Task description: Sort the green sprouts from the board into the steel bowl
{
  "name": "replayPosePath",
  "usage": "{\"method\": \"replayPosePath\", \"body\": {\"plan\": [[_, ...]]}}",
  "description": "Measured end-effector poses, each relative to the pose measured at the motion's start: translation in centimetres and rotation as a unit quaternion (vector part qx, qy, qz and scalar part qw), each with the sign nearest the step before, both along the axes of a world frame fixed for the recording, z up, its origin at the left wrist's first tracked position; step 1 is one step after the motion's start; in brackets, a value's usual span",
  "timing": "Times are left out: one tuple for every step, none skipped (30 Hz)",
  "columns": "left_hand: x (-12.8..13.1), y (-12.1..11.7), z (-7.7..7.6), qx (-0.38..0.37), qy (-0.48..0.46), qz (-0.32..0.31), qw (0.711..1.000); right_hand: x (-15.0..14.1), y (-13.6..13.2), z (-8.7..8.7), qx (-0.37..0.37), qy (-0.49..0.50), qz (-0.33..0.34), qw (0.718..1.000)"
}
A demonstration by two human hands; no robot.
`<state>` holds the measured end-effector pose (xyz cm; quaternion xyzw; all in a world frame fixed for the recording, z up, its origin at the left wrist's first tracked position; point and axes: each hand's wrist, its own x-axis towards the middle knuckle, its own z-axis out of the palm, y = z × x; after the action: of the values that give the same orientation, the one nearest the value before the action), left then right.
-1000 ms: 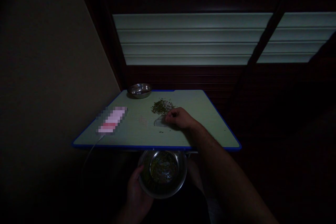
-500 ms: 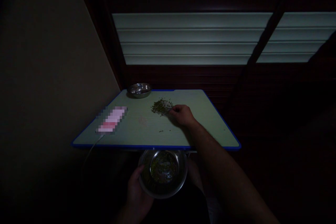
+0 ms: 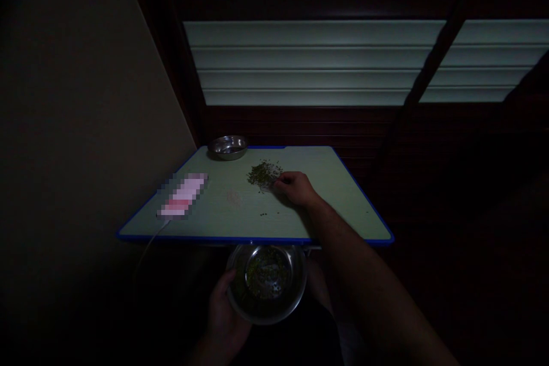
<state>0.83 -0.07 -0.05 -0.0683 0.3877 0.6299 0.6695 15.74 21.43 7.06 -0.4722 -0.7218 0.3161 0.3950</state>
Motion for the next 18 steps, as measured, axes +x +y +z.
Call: {"method": "replayPosePath", "body": {"plan": [[-0.01,-0.01,-0.05,-0.003,-0.001,0.0,1.0,0.0,-0.01,0.01,-0.002,0.003,0.0,1.0],[-0.02,-0.03,-0.1,-0.008,-0.003,0.001,1.0,0.0,-0.01,0.01,-0.002,0.006,0.0,1.0],[-0.01,-0.05,-0.14,-0.012,-0.005,0.005,1.0,0.0,-0.01,0.0,-0.001,0.008,-0.002,1.0],[0.0,-0.07,-0.17,-0.014,-0.008,0.006,1.0,0.01,-0.02,0.0,-0.001,0.009,-0.004,1.0],[0.01,-0.09,-0.18,-0.014,-0.01,0.006,1.0,0.02,-0.04,-0.01,-0.003,0.008,-0.006,1.0],[0.03,-0.1,-0.18,-0.014,-0.012,0.005,1.0,0.04,-0.05,-0.02,-0.006,0.006,-0.007,1.0],[0.04,-0.1,-0.16,-0.012,-0.013,0.004,1.0,0.06,-0.07,-0.04,-0.011,0.005,-0.009,1.0],[0.05,-0.08,-0.13,-0.01,-0.012,0.002,1.0,0.09,-0.08,-0.05,-0.016,0.005,-0.012,1.0],[0.05,-0.06,-0.11,-0.008,-0.01,0.002,1.0,0.12,-0.08,-0.06,-0.021,0.004,-0.015,1.0],[0.05,-0.02,-0.09,-0.008,-0.008,0.003,1.0,0.15,-0.06,-0.07,-0.024,0.002,-0.018,1.0],[0.05,0.02,-0.09,-0.007,-0.006,0.005,1.0,0.18,-0.04,-0.07,-0.022,-0.001,-0.022,1.0],[0.05,0.05,-0.09,-0.007,-0.005,0.006,1.0,0.21,0.0,-0.07,-0.018,-0.004,-0.027,0.999],[0.04,0.08,-0.11,-0.007,-0.005,0.007,1.0,0.23,0.03,-0.06,-0.012,-0.007,-0.035,0.999],[0.03,0.1,-0.13,-0.008,-0.007,0.008,1.0,0.25,0.07,-0.04,-0.006,-0.009,-0.045,0.999],[0.03,0.1,-0.14,-0.01,-0.009,0.006,1.0,0.26,0.09,-0.01,0.0,-0.009,-0.054,0.998],[0.02,0.1,-0.14,-0.011,-0.01,0.005,1.0,0.26,0.1,0.02,0.003,-0.01,-0.061,0.998],[0.02,0.09,-0.12,-0.012,-0.009,0.004,1.0,0.25,0.1,0.04,0.005,-0.01,-0.065,0.998],[0.02,0.07,-0.08,-0.011,-0.006,0.006,1.0,0.22,0.08,0.05,0.006,-0.01,-0.064,0.998]]}}
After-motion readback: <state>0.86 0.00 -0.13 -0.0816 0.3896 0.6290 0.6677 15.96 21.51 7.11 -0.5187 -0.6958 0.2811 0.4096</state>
